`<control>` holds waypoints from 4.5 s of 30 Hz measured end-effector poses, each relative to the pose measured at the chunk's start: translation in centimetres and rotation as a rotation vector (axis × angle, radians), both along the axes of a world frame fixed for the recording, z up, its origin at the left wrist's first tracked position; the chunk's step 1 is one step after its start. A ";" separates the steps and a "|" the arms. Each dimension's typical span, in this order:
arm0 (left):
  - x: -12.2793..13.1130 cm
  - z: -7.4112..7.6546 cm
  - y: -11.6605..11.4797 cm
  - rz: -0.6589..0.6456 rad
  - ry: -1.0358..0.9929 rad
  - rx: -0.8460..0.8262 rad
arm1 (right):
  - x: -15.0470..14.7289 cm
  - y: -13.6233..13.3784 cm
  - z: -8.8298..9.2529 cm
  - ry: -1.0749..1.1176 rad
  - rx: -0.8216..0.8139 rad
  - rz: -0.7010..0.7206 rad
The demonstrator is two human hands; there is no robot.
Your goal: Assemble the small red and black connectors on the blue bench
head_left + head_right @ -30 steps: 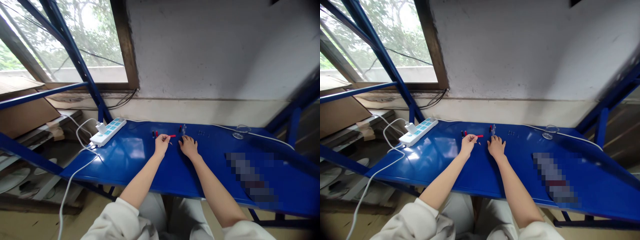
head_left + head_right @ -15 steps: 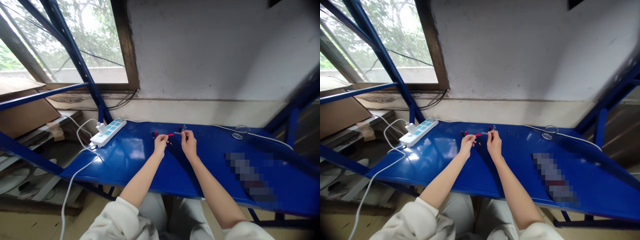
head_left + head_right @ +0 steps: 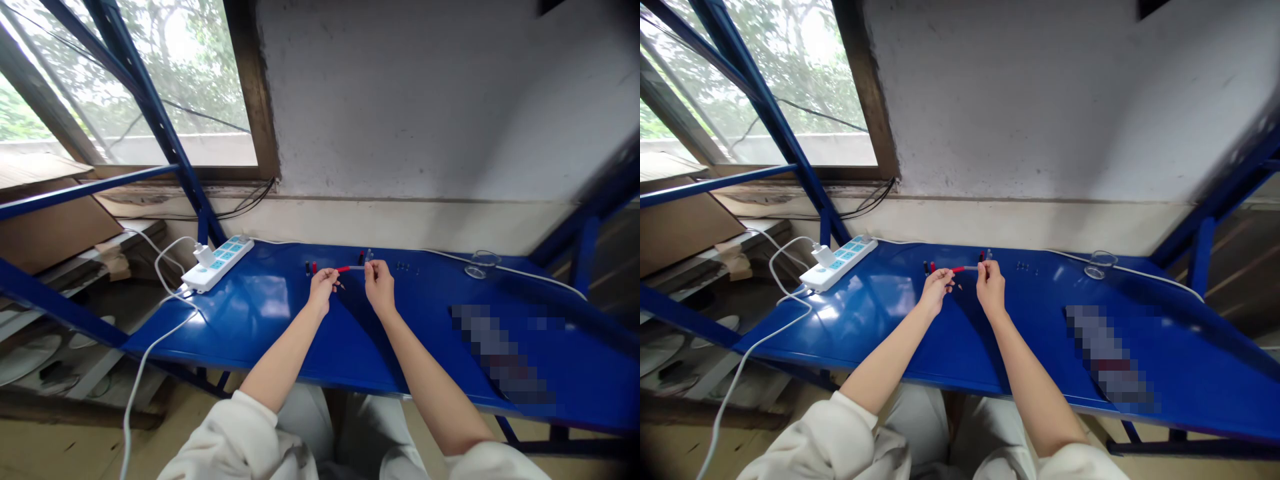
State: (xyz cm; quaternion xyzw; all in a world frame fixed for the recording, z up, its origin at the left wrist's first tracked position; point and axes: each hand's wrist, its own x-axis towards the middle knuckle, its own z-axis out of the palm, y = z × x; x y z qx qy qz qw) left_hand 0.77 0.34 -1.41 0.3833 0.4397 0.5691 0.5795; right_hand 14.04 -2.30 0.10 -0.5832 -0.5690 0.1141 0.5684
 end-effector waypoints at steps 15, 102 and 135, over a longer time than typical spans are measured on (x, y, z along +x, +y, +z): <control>0.4 0.8 -1.0 -0.150 0.144 0.281 | -0.6 0.2 -0.3 0.059 0.020 0.169; 5.7 0.2 3.5 -0.114 1.487 0.575 | 2.7 2.5 -1.0 -0.740 -0.647 -0.021; 0.9 -0.2 -1.8 0.057 0.736 0.442 | 2.1 3.8 -3.9 -0.730 -0.632 -0.075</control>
